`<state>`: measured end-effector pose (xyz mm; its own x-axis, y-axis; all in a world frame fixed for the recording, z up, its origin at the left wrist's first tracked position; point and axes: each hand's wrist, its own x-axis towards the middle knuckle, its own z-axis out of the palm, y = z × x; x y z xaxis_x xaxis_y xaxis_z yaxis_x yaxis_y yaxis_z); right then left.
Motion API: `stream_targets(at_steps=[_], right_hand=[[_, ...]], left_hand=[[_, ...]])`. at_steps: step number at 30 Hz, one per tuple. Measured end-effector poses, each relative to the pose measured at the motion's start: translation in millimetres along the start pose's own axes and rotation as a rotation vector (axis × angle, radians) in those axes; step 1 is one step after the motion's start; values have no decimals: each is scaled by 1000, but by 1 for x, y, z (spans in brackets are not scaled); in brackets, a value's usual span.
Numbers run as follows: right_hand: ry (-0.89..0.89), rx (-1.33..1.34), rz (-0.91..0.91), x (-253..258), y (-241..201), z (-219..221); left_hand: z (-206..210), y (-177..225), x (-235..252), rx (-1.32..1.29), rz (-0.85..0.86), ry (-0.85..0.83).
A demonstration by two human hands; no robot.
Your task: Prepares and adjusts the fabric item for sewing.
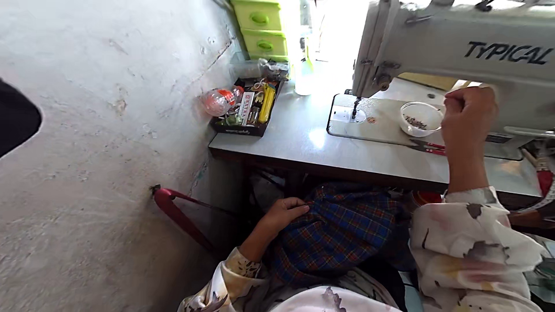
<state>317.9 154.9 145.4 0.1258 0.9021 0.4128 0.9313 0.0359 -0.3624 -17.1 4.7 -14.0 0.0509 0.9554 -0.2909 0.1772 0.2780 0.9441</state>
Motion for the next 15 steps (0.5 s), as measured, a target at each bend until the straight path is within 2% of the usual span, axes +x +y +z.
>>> stream_targets(at_steps=[1,2,3,4,5,6,7,8,9,11,13,15], right_hand=[[-378,-143,173,13,-17,-24],[-59,-97,24,10,9,8],[104,-56,-85,12,26,26],[110,-67,-99,9,26,26],[-39,-127,-14,0,7,7],[-377,-175,135,-4,-24,-28],[-271,-65,74,-15,-23,-25],[-41,78,-82,-23,-5,-3],[36,203,-220,-31,3,12],[-74,390,-443,-72,-12,29],[-276,559,-645,-125,-39,51],[-503,685,-754,-162,-55,86]], left_hand=[[0,-2,0,4,-2,2],[0,-4,2,5,-7,5],[0,-5,2,4,-11,3],[1,-4,3,-2,-15,0],[2,-3,2,-10,-15,-3],[1,-3,2,-17,-13,-6],[1,-2,2,-22,-10,-7],[0,-1,2,-22,-6,-11],[0,-1,2,-21,-6,-14],[-1,-2,2,-25,-26,-16],[-2,-5,2,-28,-38,-16],[-4,-10,3,-25,-19,-14]])
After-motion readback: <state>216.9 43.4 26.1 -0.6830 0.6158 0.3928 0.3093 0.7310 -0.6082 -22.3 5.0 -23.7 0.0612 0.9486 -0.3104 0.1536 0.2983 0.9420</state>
